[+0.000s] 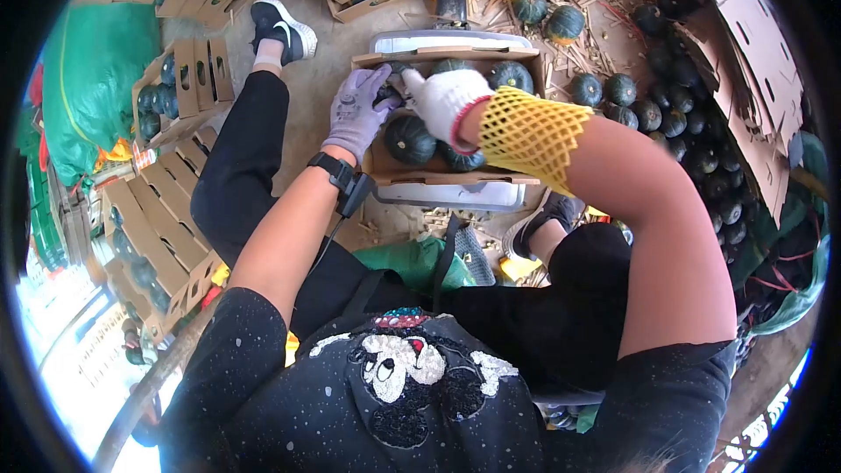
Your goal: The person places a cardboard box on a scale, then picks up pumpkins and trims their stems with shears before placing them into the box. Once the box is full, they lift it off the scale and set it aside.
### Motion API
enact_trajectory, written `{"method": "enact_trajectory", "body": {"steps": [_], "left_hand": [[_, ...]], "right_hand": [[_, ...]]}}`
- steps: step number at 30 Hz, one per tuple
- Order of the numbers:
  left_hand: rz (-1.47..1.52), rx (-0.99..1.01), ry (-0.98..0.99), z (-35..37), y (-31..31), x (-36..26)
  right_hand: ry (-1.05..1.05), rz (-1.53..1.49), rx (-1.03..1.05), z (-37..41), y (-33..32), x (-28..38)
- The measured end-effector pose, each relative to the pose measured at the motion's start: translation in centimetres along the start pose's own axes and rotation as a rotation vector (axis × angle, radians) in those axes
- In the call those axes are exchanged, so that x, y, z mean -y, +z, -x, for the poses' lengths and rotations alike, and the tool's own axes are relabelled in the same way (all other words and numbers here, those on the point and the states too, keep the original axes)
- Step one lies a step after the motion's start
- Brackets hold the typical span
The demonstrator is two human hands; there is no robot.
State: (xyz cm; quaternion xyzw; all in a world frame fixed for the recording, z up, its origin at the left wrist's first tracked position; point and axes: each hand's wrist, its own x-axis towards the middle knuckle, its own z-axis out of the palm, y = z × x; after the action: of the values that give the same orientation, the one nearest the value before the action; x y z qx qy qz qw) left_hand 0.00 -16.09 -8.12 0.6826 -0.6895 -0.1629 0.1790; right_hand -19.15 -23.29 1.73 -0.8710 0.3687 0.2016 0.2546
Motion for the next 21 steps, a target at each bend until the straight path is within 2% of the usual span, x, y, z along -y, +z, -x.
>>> {"method": "enact_trajectory", "body": {"steps": [2,3,4,5,6,8,9,10,12,13,14,16,17,18,20,21], "left_hand": [[0.024,-0.041,0.043,-0.6,-0.3,0.5],[-0.004,0.027,-0.018,-1.2,-1.1,0.5],[-0.035,0.094,-0.078,-1.9,-1.8,0.5],[0.021,0.123,-0.197,-2.4,-2.3,0.3],[0.018,0.127,-0.191,-2.4,-2.2,0.7],[0.251,0.204,-0.395,-2.1,-1.6,1.4],[0.018,0.063,-0.139,-1.4,-2.6,-0.4],[0.018,0.066,-0.137,-1.2,-2.0,-0.7],[-0.079,-0.054,-0.061,-1.1,-0.6,-1.1],[-0.078,-0.05,-0.049,-1.3,-0.5,-1.5],[-0.11,-0.016,-0.073,-1.6,-0.4,-1.7],[-0.176,0.054,-0.121,-2.0,-0.5,-1.8],[-0.219,-0.003,-0.033,-2.4,-0.2,-1.1],[-0.218,0.003,-0.025,-2.5,-0.2,-0.8],[0.085,0.089,-0.273,-2.5,-0.3,-0.8],[0.334,0.073,-0.398,-1.4,-2.5,-4.9]], "right_hand": [[-0.013,-0.082,0.123,-0.6,-1.3,0.4],[-0.025,-0.093,0.19,-0.5,-2.8,0.3],[-0.026,-0.129,0.169,0.0,-3.1,-0.6],[-0.035,-0.164,0.008,0.6,-2.6,-2.1],[-0.047,-0.196,-0.149,1.5,-1.8,-3.7],[0.066,-0.334,-0.345,4.5,-2.6,-6.7],[0.118,-0.467,-0.415,6.3,-2.1,-8.4],[0.171,-0.6,-0.486,8.1,-1.4,-10.1],[0.348,-0.71,-0.57,10.4,0.9,-12.9],[0.464,-0.639,-0.569,11.1,3.1,-14.6],[0.451,-0.605,-0.612,12.8,4.6,-14.8],[0.404,-0.359,-0.492,14.5,10.8,-17.7],[0.41,-0.256,-0.345,15.2,11.8,-17.5],[0.412,-0.154,-0.198,16.0,12.7,-17.1],[0.298,0.029,-0.153,16.6,16.5,-18.1],[0.293,0.062,-0.14,16.5,18.0,-18.6]]}}
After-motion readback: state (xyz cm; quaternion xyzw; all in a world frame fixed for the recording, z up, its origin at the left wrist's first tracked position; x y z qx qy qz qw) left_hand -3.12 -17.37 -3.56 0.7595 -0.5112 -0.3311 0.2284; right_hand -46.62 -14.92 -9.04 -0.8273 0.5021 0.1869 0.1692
